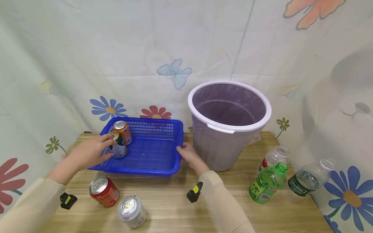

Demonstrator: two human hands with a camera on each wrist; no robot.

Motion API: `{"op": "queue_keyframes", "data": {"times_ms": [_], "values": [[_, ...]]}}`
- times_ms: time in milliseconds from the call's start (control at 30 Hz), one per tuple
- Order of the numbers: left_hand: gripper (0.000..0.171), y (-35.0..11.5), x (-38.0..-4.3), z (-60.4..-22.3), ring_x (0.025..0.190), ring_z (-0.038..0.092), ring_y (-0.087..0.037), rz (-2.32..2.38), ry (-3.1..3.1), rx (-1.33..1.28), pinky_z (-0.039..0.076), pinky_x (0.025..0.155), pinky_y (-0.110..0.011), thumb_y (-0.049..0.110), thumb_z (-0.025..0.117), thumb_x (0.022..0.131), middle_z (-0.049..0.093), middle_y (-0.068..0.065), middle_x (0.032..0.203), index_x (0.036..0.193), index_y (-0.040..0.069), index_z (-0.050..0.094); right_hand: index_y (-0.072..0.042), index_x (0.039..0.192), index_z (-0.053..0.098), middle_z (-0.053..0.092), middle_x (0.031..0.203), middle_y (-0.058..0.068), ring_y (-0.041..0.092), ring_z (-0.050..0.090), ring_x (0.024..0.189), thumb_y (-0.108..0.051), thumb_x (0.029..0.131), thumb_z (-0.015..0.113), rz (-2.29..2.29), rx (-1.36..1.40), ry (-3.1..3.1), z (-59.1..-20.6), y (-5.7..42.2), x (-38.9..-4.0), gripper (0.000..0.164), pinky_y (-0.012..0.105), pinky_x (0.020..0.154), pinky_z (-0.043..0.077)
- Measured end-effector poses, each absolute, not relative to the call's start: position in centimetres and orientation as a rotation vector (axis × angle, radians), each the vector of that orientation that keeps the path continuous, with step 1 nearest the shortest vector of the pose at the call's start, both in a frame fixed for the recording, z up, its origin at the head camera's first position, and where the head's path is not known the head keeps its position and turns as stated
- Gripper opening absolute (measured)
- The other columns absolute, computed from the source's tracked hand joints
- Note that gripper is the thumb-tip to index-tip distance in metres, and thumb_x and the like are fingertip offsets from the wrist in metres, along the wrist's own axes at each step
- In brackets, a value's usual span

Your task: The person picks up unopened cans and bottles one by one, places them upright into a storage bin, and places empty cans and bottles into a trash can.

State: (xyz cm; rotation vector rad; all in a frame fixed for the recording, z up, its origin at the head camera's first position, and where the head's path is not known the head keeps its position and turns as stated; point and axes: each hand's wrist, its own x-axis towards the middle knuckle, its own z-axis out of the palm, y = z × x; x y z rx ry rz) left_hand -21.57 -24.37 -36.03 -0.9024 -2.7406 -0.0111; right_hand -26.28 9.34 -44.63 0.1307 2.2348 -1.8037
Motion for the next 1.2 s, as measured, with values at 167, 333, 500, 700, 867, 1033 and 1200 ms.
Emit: {"op": "queue_keyframes", "data": {"times_ms": [167,333,500,700,867,1033,1200], "values": [[0.034,-24.7,-20.5,-36.0,0.093,0.058,-0.03,-0.052,-2.756,-0.887,0.051,0.077,-0.045,0.025,0.073,0.077,0.057,-0.013,0.11,0.105,0.008,0.064,0.007,0.111,0.05,0.059,0.088,0.011,0.011,0.054,0.066,-0.014,0.093,0.049,-1.803,0.127,2.234,-44.6,9.4,-26.3,0.028,0.025,0.057,0.048],[0.041,-24.8,-19.1,-35.9,0.101,0.057,-0.034,-0.075,-2.783,-0.851,0.051,0.081,-0.049,0.027,0.073,0.077,0.057,-0.015,0.116,0.112,0.008,0.063,0.007,0.111,0.051,0.058,0.088,0.01,0.011,0.054,0.065,-0.014,0.093,0.049,-1.807,0.122,2.232,-44.7,9.3,-26.3,0.027,0.024,0.057,0.047],[0.049,-25.1,-17.8,-36.4,0.105,0.056,-0.035,-0.101,-2.778,-0.847,0.049,0.084,-0.05,0.029,0.074,0.076,0.056,-0.014,0.119,0.117,0.008,0.06,0.007,0.111,0.05,0.058,0.088,0.01,0.011,0.054,0.066,-0.014,0.093,0.048,-1.804,0.123,2.237,-44.7,9.3,-26.2,0.027,0.025,0.058,0.048],[0.061,-25.3,-16.4,-37.2,0.11,0.054,-0.038,-0.117,-2.783,-0.837,0.048,0.084,-0.053,0.034,0.076,0.073,0.053,-0.017,0.126,0.126,0.01,0.055,0.007,0.114,0.049,0.058,0.091,0.011,0.012,0.055,0.069,-0.014,0.094,0.048,-1.79,0.133,2.244,-44.5,9.2,-26.1,0.029,0.027,0.062,0.049],[0.069,-25.1,-15.3,-37.6,0.115,0.05,-0.039,-0.119,-2.83,-0.815,0.045,0.087,-0.056,0.037,0.075,0.073,0.047,-0.016,0.134,0.132,0.013,0.049,0.008,0.112,0.049,0.058,0.091,0.013,0.012,0.055,0.069,-0.013,0.093,0.047,-1.821,0.122,2.227,-44.6,9.2,-26.1,0.028,0.027,0.062,0.05],[0.074,-24.6,-14.3,-38.3,0.119,0.047,-0.039,-0.137,-2.85,-0.8,0.044,0.089,-0.056,0.04,0.075,0.072,0.044,-0.015,0.137,0.135,0.015,0.046,0.008,0.112,0.049,0.059,0.093,0.015,0.012,0.056,0.07,-0.012,0.093,0.048,-1.844,0.118,2.208,-44.5,9.3,-26.1,0.028,0.026,0.062,0.05],[0.081,-24.2,-13.5,-39.2,0.117,0.048,-0.038,-0.126,-2.794,-0.817,0.045,0.087,-0.057,0.046,0.076,0.068,0.045,-0.014,0.136,0.135,0.013,0.046,0.007,0.111,0.049,0.057,0.087,0.01,0.011,0.054,0.066,-0.013,0.093,0.048,-1.829,0.13,2.22,-44.5,9.3,-26.1,0.027,0.024,0.058,0.047]]}}
